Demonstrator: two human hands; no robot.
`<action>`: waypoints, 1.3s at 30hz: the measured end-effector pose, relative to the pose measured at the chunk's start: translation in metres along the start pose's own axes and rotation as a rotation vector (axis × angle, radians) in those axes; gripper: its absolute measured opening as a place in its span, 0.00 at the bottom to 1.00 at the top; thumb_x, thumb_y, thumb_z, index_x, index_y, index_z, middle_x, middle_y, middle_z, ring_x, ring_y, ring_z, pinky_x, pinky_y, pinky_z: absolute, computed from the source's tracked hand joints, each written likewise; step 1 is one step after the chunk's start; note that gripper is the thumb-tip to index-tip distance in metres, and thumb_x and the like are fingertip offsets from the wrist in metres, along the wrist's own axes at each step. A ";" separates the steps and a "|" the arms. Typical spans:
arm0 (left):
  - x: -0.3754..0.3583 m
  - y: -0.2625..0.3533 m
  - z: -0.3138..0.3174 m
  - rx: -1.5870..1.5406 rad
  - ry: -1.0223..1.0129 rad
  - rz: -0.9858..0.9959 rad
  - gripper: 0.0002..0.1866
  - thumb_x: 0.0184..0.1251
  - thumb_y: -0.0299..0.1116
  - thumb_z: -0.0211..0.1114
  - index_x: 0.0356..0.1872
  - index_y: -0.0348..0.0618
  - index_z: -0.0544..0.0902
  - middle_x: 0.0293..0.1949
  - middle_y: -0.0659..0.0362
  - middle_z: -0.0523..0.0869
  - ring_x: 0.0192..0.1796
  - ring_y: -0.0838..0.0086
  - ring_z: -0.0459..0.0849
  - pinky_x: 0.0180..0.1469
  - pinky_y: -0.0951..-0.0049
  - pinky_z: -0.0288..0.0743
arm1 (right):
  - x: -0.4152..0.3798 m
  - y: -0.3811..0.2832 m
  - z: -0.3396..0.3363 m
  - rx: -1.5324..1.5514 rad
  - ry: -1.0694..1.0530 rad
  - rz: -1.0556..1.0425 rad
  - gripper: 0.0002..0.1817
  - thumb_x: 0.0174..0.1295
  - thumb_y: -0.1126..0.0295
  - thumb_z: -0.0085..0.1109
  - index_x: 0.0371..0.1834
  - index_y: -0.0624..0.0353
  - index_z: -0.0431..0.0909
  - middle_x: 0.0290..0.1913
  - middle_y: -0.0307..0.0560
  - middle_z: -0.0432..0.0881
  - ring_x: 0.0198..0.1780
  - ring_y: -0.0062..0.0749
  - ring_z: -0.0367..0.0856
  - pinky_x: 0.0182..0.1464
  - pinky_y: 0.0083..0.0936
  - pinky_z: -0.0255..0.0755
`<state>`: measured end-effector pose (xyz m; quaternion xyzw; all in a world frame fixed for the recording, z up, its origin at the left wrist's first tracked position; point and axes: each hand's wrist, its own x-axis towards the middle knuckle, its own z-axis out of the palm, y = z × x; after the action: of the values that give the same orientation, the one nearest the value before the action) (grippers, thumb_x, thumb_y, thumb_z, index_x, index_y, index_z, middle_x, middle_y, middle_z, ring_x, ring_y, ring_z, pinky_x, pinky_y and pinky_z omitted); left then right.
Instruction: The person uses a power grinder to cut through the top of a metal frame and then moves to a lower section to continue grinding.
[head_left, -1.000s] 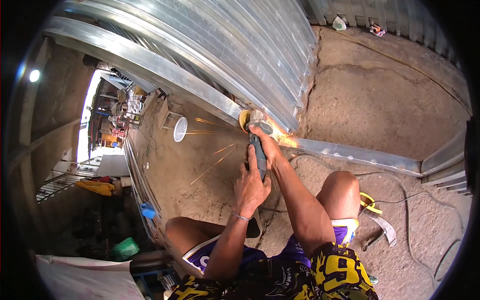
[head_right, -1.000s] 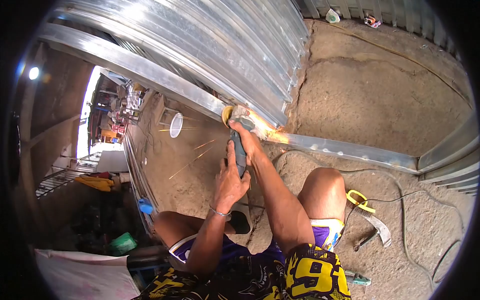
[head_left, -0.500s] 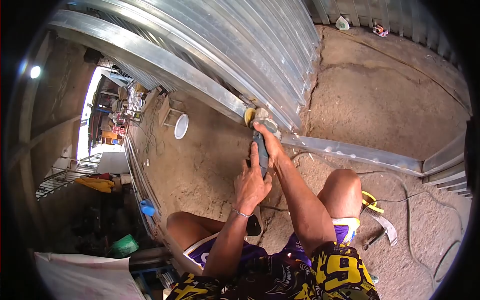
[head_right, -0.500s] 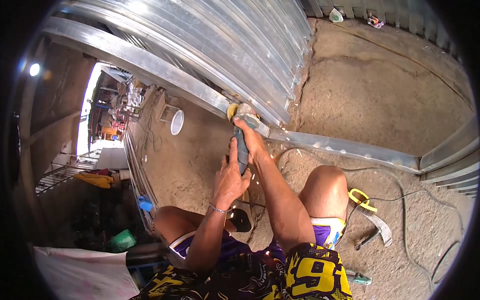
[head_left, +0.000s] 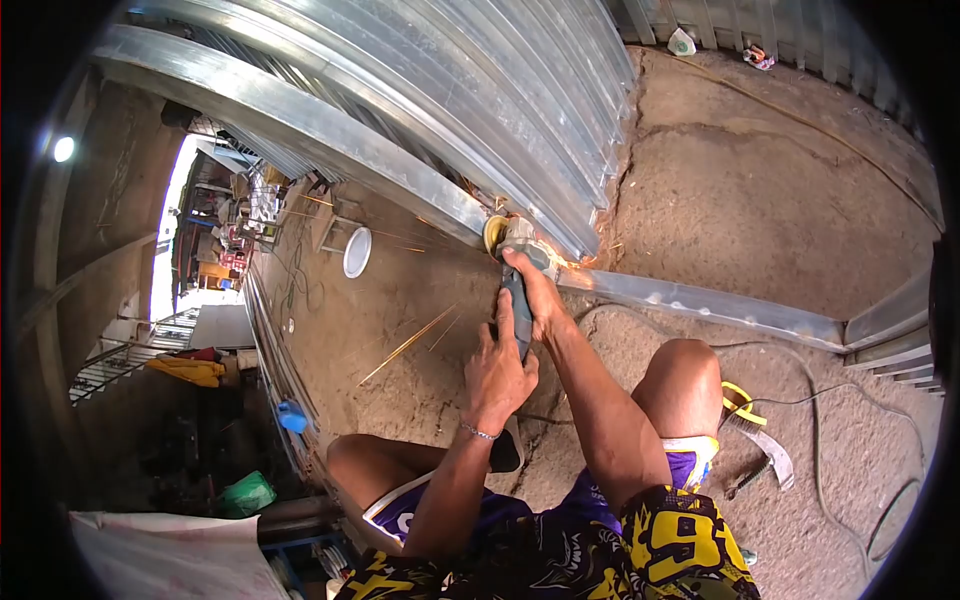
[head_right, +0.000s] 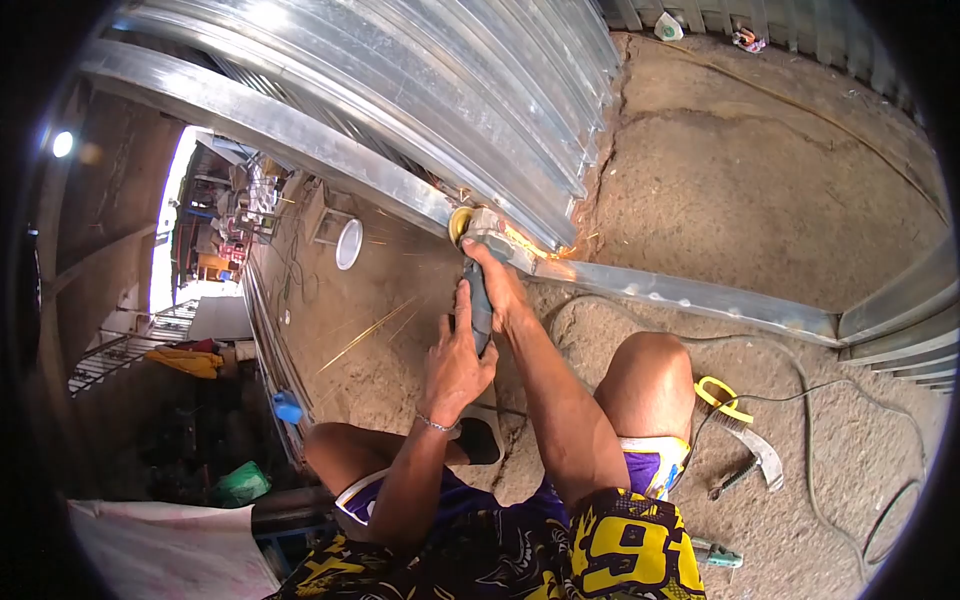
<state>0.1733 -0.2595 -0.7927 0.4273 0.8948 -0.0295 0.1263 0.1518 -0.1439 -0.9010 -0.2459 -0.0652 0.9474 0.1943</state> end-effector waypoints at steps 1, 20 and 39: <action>-0.001 -0.003 0.003 0.000 -0.004 -0.002 0.55 0.62 0.32 0.69 0.85 0.48 0.43 0.60 0.27 0.76 0.53 0.30 0.83 0.53 0.41 0.83 | -0.001 0.001 0.000 0.001 0.003 0.003 0.38 0.54 0.45 0.76 0.55 0.67 0.77 0.37 0.44 0.79 0.28 0.28 0.80 0.29 0.30 0.77; 0.004 -0.013 0.008 0.012 0.031 0.052 0.55 0.62 0.32 0.69 0.85 0.49 0.43 0.61 0.28 0.74 0.52 0.32 0.84 0.53 0.43 0.84 | -0.003 0.002 0.004 -0.008 0.084 0.002 0.27 0.57 0.42 0.75 0.40 0.53 0.77 0.25 0.36 0.77 0.19 0.25 0.75 0.23 0.27 0.75; 0.002 -0.003 -0.001 -0.033 -0.037 -0.001 0.54 0.63 0.32 0.67 0.85 0.46 0.42 0.70 0.30 0.72 0.65 0.27 0.75 0.66 0.39 0.75 | -0.002 0.000 0.004 0.018 0.019 0.036 0.30 0.58 0.43 0.74 0.47 0.57 0.77 0.27 0.38 0.78 0.21 0.25 0.77 0.25 0.28 0.76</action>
<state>0.1699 -0.2601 -0.7921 0.4241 0.8929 -0.0226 0.1497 0.1516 -0.1445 -0.8970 -0.2544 -0.0505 0.9488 0.1801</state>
